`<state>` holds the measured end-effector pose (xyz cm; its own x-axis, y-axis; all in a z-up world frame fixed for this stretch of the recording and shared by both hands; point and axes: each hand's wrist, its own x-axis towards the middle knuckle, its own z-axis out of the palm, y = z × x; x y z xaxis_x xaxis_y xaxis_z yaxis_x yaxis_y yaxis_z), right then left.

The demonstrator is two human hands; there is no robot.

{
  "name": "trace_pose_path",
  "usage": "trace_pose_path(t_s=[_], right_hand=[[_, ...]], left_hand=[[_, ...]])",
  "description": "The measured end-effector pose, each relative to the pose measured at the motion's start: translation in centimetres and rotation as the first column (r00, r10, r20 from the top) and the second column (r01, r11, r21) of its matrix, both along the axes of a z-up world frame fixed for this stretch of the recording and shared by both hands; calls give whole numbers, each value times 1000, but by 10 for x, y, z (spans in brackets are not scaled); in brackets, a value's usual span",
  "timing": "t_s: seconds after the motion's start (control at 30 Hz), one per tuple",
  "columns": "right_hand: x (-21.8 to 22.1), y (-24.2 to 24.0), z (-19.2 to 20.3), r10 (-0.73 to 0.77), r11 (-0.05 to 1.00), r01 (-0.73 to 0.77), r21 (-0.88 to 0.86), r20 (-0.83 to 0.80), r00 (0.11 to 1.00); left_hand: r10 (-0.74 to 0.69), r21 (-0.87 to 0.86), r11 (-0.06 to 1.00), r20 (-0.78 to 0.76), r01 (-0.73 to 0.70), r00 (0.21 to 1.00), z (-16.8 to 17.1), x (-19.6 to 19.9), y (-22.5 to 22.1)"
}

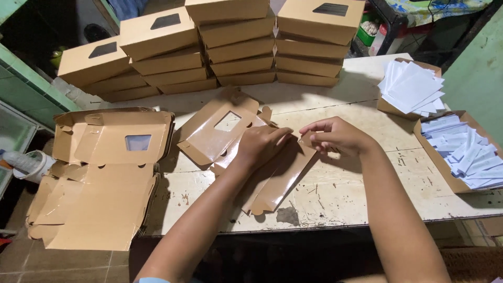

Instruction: Assembling cardboard boxes by folding flat sheets, tucking in the flaps, and placing paper inserts inside.

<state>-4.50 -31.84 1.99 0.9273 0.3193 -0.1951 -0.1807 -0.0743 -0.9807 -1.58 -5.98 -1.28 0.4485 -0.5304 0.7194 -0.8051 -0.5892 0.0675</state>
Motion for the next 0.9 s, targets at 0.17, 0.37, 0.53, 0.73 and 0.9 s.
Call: trace_pose_path(t_s=[0.17, 0.37, 0.53, 0.73, 0.9], right_hand=[[14, -15, -19, 108, 968, -101, 230, -20, 994], [10, -11, -15, 250, 834, -254, 489, 76, 965], [19, -26, -36, 219, 911, -221, 349, 44, 975], [15, -4, -17, 247, 864, -235, 445, 32, 968], [32, -6, -55, 207, 887, -195, 418, 17, 978]], left_hand=[[-75, -164, 984, -10, 72, 997, 6, -3, 7], [-164, -326, 937, -81, 130, 983, 11, -3, 11], [-144, -372, 922, -65, 110, 987, -2, 7, 10], [-220, -437, 883, -61, 172, 974, 12, 4, 15], [-272, -466, 859, -69, 210, 960, 9, -1, 11]])
